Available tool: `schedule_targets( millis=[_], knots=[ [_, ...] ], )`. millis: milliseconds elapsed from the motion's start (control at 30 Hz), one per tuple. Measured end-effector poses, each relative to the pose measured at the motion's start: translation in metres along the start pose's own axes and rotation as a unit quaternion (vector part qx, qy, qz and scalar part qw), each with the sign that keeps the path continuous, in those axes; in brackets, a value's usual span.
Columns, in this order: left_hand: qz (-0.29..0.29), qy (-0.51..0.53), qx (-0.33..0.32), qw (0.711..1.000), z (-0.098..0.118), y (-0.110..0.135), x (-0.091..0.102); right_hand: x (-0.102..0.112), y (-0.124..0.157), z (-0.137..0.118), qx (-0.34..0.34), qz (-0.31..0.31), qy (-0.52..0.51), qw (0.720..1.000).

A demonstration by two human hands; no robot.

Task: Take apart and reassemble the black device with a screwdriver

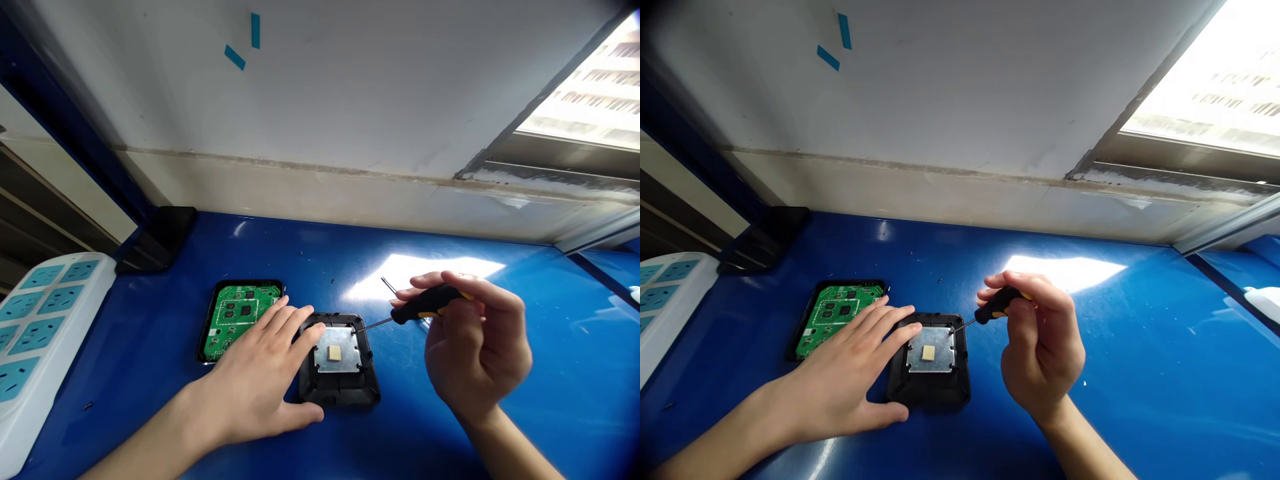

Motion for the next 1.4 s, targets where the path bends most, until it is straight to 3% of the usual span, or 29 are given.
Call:
schedule_targets(
  millis=[133,333,600,700,900,1233,1400],
  knots=[
    [-0.001,-0.006,0.000,1.000,0.000,0.001,-0.001,-0.001,0.001,-0.001,-0.038,-0.007,-0.029,0.999],
    [-0.012,-0.007,0.003,1.000,0.000,-0.002,-0.001,-0.004,-0.002,-0.003,0.035,-0.047,-0.036,0.998],
    [-0.024,-0.009,0.007,1.000,0.000,-0.001,-0.001,-0.005,-0.004,-0.006,0.069,-0.058,0.006,0.996],
    [-0.021,-0.005,0.009,1.000,0.000,0.000,0.000,-0.003,-0.003,-0.003,0.079,-0.031,0.016,0.996],
    [-0.012,-0.006,0.005,1.000,0.001,-0.001,-0.001,0.004,-0.003,0.005,0.074,0.084,-0.003,0.994],
    [-0.015,-0.003,0.010,1.000,0.001,-0.003,0.000,-0.007,0.008,0.009,0.081,-0.050,0.001,0.995],
    [-0.012,-0.004,0.009,1.000,0.000,-0.003,-0.001,-0.005,0.011,0.007,0.103,-0.075,0.013,0.992]
  ],
)
Point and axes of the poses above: each hand's wrist, its own y-axis away from the middle knuckle, its own x-axis out of the back of the hand, z = x × y, the point moved 4 cm from there along -y, towards the middle knuckle, and after that the axes turned 13 degrees about z, right-handed, at the moved point
